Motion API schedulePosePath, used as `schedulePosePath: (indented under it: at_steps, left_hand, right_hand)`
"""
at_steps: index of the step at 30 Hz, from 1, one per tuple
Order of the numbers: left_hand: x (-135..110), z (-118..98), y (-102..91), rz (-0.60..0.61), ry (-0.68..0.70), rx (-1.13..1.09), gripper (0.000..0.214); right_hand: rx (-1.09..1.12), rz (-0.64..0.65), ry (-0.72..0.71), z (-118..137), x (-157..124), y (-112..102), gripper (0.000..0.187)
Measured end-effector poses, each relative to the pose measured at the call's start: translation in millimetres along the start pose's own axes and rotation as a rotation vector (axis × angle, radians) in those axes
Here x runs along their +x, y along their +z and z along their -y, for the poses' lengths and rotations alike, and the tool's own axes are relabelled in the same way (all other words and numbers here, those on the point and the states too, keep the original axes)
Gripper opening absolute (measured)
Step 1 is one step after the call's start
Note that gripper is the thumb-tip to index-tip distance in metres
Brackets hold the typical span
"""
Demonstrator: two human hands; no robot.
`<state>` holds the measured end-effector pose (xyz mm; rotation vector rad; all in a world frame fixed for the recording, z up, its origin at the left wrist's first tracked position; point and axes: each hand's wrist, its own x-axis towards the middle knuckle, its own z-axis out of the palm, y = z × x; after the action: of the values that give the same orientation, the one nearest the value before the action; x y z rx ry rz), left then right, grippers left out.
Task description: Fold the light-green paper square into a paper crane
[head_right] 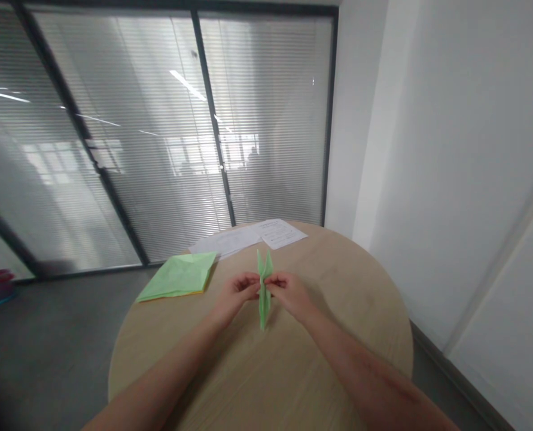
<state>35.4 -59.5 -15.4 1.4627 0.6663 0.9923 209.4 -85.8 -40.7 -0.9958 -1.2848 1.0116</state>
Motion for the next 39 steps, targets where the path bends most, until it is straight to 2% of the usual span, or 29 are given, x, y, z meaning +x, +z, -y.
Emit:
schedulePosePath:
  at_steps: [7,12,17,24,34,39]
  left_hand:
    - [1.2,0.6,-2.6,-0.015,-0.009,0.002,0.036]
    - [3.0,1.8,-2.6,-0.038,0.036,0.056,0.033]
    - [4.4,6.0,-1.0,-0.122,0.106,0.141,0.026]
    - [1.4,3.1,2.4,-0.112,0.084,0.063,0.032]
    - [3.4,2.4,0.2,-0.159,0.103,0.079,0.032]
    - [4.7,3.4,0.0,-0.179,0.111,0.116,0.033]
  right_hand:
    - [-0.086,0.056,-0.079,0.0,-1.6,-2.1,0.026]
    - [-0.15,0.0,-0.086,-2.6,-0.6,-1.2,0.027]
    - [-0.178,-0.047,-0.076,-3.5,-0.2,2.9,0.025]
    - [-0.115,-0.007,-0.09,-9.7,0.3,2.6,0.014]
    - [-0.174,0.076,-0.095,-1.7,-4.5,2.6,0.027]
    - [-0.154,0.025,-0.086,-2.3,-5.8,7.7,0.019]
